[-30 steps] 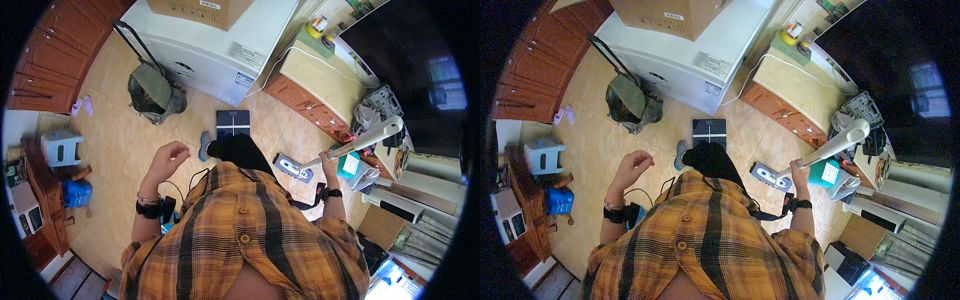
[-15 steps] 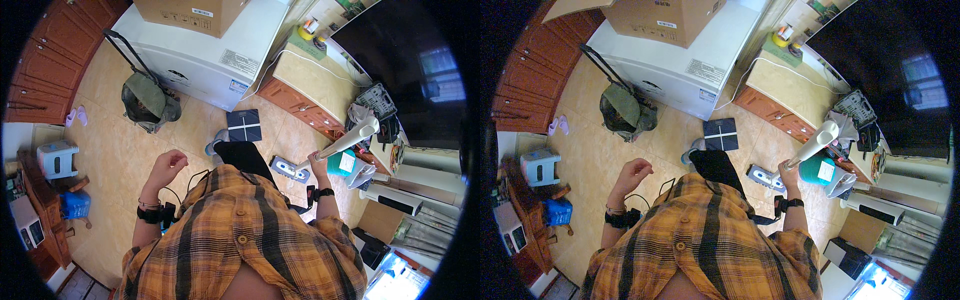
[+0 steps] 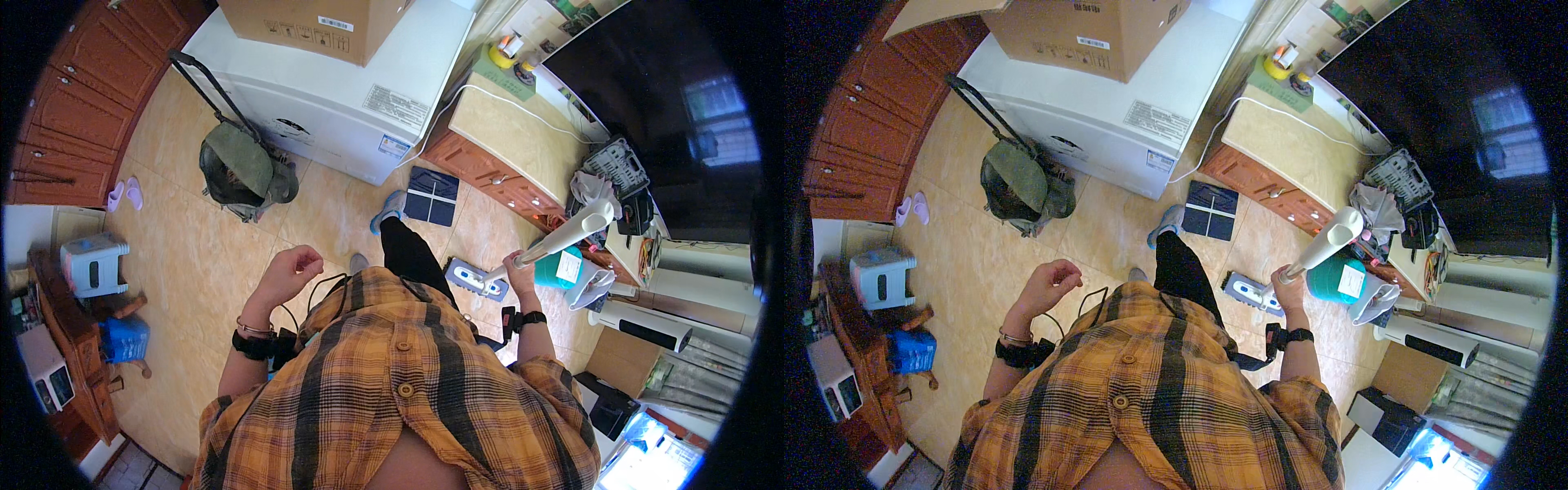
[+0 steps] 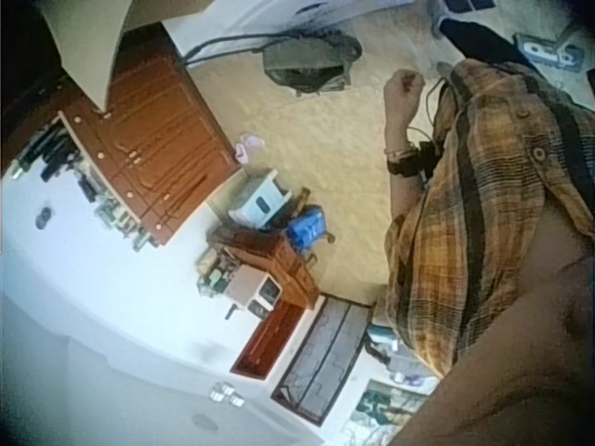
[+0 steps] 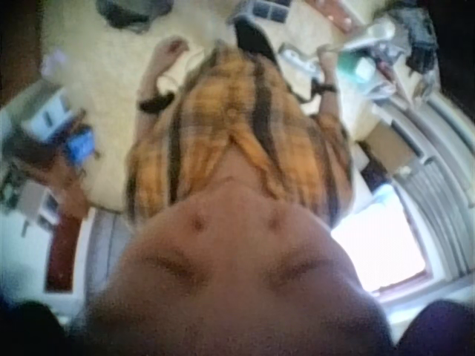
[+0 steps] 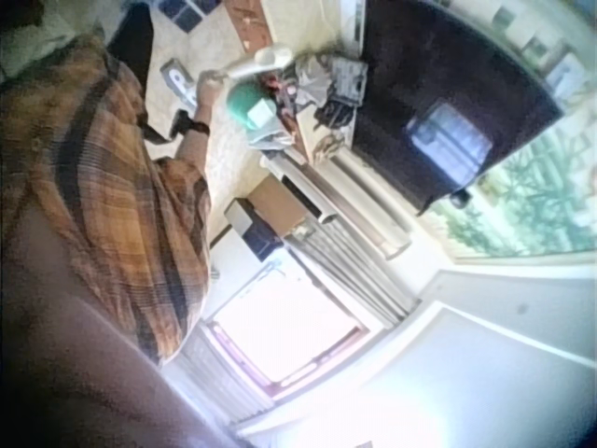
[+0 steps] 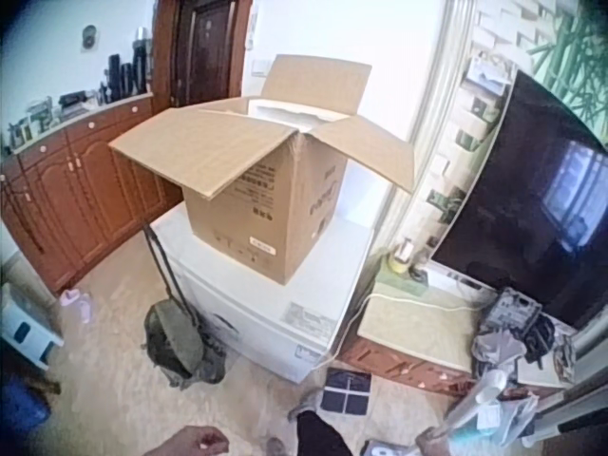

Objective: The person mops the tiled floor with a flat mop, then opens a chest freezer and rearranges several plastic bags of frozen food inside. They close the freezer and place a cardboard box on top of it.

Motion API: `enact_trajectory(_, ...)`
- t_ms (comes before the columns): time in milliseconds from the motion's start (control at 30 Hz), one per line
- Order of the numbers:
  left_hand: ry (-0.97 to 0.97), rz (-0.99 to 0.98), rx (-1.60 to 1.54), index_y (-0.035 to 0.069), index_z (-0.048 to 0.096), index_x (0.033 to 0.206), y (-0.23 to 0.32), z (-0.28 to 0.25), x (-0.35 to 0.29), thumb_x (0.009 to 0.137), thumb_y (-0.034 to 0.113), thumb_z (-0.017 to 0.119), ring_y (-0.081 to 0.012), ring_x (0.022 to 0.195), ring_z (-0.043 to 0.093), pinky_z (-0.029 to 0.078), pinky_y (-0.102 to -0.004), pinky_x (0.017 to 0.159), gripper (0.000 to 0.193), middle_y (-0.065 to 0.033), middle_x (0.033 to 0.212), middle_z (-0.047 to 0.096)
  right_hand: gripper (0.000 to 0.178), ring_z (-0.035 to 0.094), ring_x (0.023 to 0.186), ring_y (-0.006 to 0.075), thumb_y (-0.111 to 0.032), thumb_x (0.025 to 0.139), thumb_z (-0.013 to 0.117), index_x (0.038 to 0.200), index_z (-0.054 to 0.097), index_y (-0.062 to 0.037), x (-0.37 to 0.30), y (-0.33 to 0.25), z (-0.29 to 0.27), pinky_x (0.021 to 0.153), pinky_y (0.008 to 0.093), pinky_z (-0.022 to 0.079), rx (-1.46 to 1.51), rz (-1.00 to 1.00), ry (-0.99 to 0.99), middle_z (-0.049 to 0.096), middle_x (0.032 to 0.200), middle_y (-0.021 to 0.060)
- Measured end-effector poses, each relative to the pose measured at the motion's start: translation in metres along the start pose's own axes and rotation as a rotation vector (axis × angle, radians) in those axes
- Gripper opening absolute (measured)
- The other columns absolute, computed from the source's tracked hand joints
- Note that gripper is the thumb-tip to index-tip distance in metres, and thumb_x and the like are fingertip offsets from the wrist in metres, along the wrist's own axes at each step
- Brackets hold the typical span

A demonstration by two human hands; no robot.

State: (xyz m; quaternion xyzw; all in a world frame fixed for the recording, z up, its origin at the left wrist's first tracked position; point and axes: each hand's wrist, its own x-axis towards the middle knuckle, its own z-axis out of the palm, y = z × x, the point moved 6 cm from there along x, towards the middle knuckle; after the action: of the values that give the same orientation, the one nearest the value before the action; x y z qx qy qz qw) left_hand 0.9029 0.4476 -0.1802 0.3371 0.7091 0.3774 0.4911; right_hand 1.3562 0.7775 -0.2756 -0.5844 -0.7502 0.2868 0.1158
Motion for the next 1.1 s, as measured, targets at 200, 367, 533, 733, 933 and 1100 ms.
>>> enact_trajectory(200, -0.03, -0.021, 0.008, -0.001, 0.061, 0.094, 0.006, 0.0, 0.005, 0.09, 0.02, 0.062, -0.0145, 0.079, 0.064, 0.051, -0.028, 0.072, 0.021, -0.0067, 0.084, 0.067, 0.023, 0.067, 0.073, 0.0312, -0.025, 0.077, 0.064, 0.081, 0.064, -0.0027, 0.001, -0.016, 0.017, 0.065, 0.0394, 0.052, -0.017, -0.008, -0.127, 0.066, 0.073, 0.0171)
enact_trajectory(367, -0.139, 0.186, 0.225, 0.003, 0.061, 0.105, 0.065, 0.004, 0.023, 0.085, 0.023, 0.066, -0.0158, 0.088, 0.063, 0.05, -0.0315, 0.078, 0.029, -0.0072, 0.092, 0.068, 0.026, 0.066, 0.073, 0.0313, -0.028, 0.075, 0.067, 0.084, 0.065, -0.0043, -0.002, -0.044, 0.044, 0.067, 0.0401, 0.051, -0.062, -0.036, -0.363, 0.066, 0.074, 0.0161)
enact_trajectory(533, -0.138, 0.545, -0.012, 0.005, 0.056, 0.121, 0.152, 0.028, 0.033, 0.08, 0.02, 0.071, -0.0171, 0.106, 0.058, 0.046, -0.0315, 0.089, 0.047, -0.0116, 0.112, 0.063, 0.027, 0.064, 0.079, 0.034, -0.033, 0.073, 0.068, 0.084, 0.065, -0.0081, -0.02, -0.083, 0.086, 0.069, 0.0444, 0.05, -0.227, -0.27, -0.668, 0.066, 0.08, 0.0147)
enact_trajectory(733, -0.362, 0.452, -0.517, 0.002, 0.061, 0.099, 0.181, 0.084, 0.03, 0.079, 0.01, 0.07, -0.0136, 0.088, 0.06, 0.047, -0.0275, 0.077, 0.024, -0.0112, 0.092, 0.064, 0.03, 0.062, 0.081, 0.0351, -0.038, 0.072, 0.067, 0.084, 0.065, -0.0109, -0.047, -0.101, 0.117, 0.068, 0.0445, 0.05, -0.328, -0.346, -0.86, 0.066, 0.083, 0.0138)
enact_trajectory(933, -0.432, 0.749, -0.354, 0.002, 0.046, 0.062, 0.201, 0.092, -0.036, 0.078, 0.002, 0.059, -0.0277, 0.055, 0.052, 0.039, -0.0341, 0.051, 0.02, -0.0086, 0.062, 0.051, 0.027, 0.063, 0.075, 0.0363, -0.039, 0.07, 0.065, 0.075, 0.066, -0.0131, -0.095, -0.135, 0.12, 0.065, 0.046, 0.05, -0.34, -0.629, -0.949, 0.066, 0.076, 0.013)
enact_trajectory(1100, -0.477, 0.898, -0.462, 0.004, 0.039, 0.052, 0.249, 0.087, -0.121, 0.074, 0.0, 0.056, -0.0275, 0.041, 0.045, 0.039, -0.0387, 0.044, 0.028, -0.0078, 0.05, 0.043, 0.027, 0.061, 0.067, 0.0357, -0.039, 0.064, 0.071, 0.067, 0.063, -0.0127, -0.142, -0.203, 0.114, 0.058, 0.0453, 0.046, -0.135, -0.921, -0.871, 0.062, 0.066, 0.0133)
